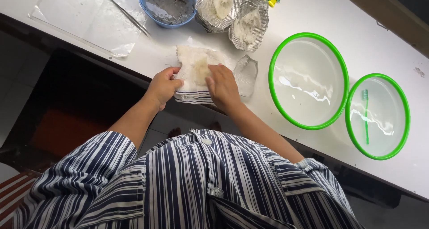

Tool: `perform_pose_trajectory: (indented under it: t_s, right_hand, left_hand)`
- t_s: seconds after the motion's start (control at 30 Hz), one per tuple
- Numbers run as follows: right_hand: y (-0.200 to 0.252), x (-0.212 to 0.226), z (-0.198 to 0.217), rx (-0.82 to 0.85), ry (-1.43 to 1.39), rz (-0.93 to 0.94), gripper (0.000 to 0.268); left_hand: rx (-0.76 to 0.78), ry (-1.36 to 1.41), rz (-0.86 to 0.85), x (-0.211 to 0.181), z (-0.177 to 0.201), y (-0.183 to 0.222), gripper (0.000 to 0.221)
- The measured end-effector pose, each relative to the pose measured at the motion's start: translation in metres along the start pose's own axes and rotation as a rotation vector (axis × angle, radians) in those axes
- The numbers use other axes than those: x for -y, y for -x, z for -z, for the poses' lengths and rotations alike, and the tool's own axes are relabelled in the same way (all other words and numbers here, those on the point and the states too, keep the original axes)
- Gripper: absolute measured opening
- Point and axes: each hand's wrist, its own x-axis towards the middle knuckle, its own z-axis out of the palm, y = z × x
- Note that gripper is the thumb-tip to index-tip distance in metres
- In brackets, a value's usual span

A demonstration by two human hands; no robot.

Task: Cleaning a bird's nest by scrubbing it with a toothbrush in water to remove impurities and then wrapping it in a cloth.

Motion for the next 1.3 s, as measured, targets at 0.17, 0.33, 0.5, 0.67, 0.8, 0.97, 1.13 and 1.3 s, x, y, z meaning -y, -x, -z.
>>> perform_pose_trajectory:
  t_s: [0.17,0.33,0.5,0.67,0.8,0.97,1.13,1.3]
  right_hand:
    - [0.0,-0.016,-0.002,-0.047,-0.027,-0.282,0.053]
    - [-0.028,-0.057,-0.018,0.07,-0.021,-0.613,0.038]
    - [-0.029,0.019,0.017,0.013,-0.054,-0.305,0.033]
    - [-0.025,0.035,0.013,0.286,0.138,0.11,0.026]
    - [-0.043,0.013,0.048,0.455,-0.338,-0.109,0.036]
    - [-0.03,-0.015,0.015,0.198,-0.665,-0.121,0.023]
    - [-0.035,-0.025,-0.026,0.124,-0.189,-0.077,0.024]
    - [-0.037,-0.014,-0.005,0.128,-0.389,-0.268,0.024]
  left_hand:
    - [-0.052,0.092,0.0,0.026,0.001,-0.018,0.044]
    - [-0.105,0.148,-0.02,0.017,-0.005,-0.004,0.048]
    - [-0.092,0.053,-0.087,0.018,-0.01,-0.009,0.052]
    - [-0.049,-0.122,-0.189,0.038,-0.028,-0.034,0.043]
    - [-0.018,-0.528,-0.556,0.06,-0.053,-0.044,0.04]
    - [0.068,-0.717,-0.572,0.02,-0.062,-0.006,0.056]
    - [-0.09,-0.269,-0.381,0.066,-0.053,-0.033,0.027]
    - [0.065,0.521,0.235,0.015,-0.056,-0.007,0.053]
